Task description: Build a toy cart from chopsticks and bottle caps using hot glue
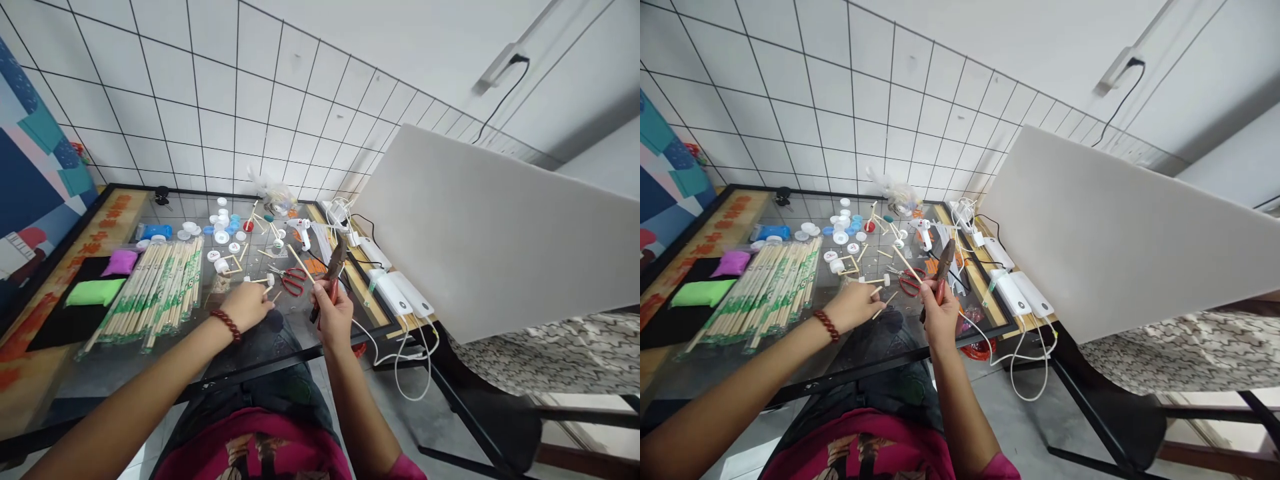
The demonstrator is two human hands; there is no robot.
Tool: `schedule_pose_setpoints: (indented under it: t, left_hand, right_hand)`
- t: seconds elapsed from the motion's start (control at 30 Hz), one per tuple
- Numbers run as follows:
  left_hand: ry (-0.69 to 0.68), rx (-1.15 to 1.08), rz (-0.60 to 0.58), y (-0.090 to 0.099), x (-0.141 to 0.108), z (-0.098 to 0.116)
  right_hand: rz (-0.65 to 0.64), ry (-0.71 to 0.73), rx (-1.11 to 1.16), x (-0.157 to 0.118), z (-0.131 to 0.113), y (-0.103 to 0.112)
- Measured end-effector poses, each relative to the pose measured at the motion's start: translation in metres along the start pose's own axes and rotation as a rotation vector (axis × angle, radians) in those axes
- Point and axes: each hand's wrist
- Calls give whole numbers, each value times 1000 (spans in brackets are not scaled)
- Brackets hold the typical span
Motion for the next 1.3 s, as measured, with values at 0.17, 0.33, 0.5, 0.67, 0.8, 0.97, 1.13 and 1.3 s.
schedule_pose_setpoints:
  t: [0.17, 0.33, 0.5, 0.67, 0.8, 0.97, 1.13, 1.3]
  left_hand:
    - [25, 53, -46, -26, 19, 13]
    - [2, -11, 62, -14, 10, 10]
    - [82, -923, 339, 10, -12, 20]
    - [175, -1322, 446, 14, -19, 30]
    - [152, -1393, 502, 13, -19, 31]
    - [152, -1498, 520, 14, -21, 30]
    - [151, -1565, 503, 15, -18, 26]
    - [185, -1662, 528, 17, -14, 21]
  right_hand:
    - [37, -36, 61, -11, 6, 3]
    - [61, -98, 131, -19, 4, 3]
    - [23, -189, 208, -26, 8, -8]
    - [-16, -223, 220, -32, 16, -17]
    - [-28, -247, 230, -36, 17, -21]
    - [-19, -270, 233, -42, 17, -29]
    - [-41, -279, 207, -46, 21, -42]
    - [-78, -272, 138, -43, 22, -53]
Point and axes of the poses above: each hand's wrist, its own x-axis towards the middle knuckle, its own y-axis out of the back of the hand, z = x × y, and after that the axes turned 11 degrees about -y, right-handed
